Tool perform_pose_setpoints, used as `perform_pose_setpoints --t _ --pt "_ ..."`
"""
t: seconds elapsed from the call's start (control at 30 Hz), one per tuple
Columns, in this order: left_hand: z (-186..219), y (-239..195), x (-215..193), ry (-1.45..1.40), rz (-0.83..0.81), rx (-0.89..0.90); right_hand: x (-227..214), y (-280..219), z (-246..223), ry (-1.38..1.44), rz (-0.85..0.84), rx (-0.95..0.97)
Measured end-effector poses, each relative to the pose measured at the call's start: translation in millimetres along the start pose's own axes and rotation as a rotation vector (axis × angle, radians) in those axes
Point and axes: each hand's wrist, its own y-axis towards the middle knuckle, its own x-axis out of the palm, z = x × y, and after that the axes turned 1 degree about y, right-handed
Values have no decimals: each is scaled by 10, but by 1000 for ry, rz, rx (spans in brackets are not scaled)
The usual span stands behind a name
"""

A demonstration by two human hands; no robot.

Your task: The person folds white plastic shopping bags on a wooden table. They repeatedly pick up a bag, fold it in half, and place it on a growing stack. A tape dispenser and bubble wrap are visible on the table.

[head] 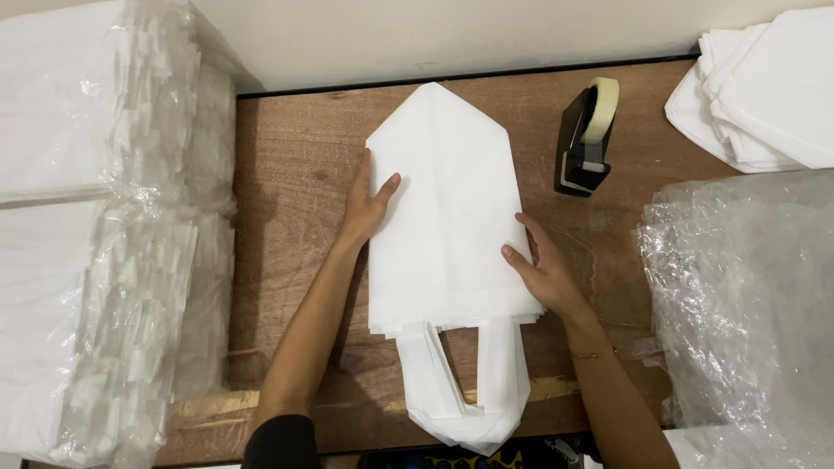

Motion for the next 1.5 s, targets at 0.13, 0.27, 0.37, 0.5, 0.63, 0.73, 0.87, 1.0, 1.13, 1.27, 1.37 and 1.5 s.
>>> perform_pose_setpoints --t 0.13,0.27,0.37,0.5,0.63,0.73,0.87,1.0,1.13,1.27,1.37,1.5 --pt "597 -147 -37 231 32 22 72 -177 -370 -346 73 -113" --pt "600 107 292 570 -10 236 347 -223 -555 -853 -86 -176" --pt "588 269 528 879 -227 241 579 -191 -432 -1036 -315 -201" --pt "429 380 653 1085 -369 139 643 -151 -384 -1124 -475 -92" --pt "521 370 641 1099 -400 94 618 -153 -366 -1079 -504 -107" --pt "454 437 644 1051 -398 83 515 -134 -168 -889 -448 -226" --pt "737 357 715 893 -349 103 -76 -140 -56 -352 -331 -241" --pt "1161 260 1088 790 -353 294 -907 -184 -315 -377 75 -341" --pt "1439 260 1760 676 -421 649 -1805 23 -88 -464 469 -287" --pt "1711 162 2468 727 -520 789 -2596 298 137 -579 576 -274" --pt "1707 171 3002 782 -619 942 -2998 431 236 -711 599 -192" --pt "1739 202 3461 959 -758 907 -3413 664 449 -914 659 29"
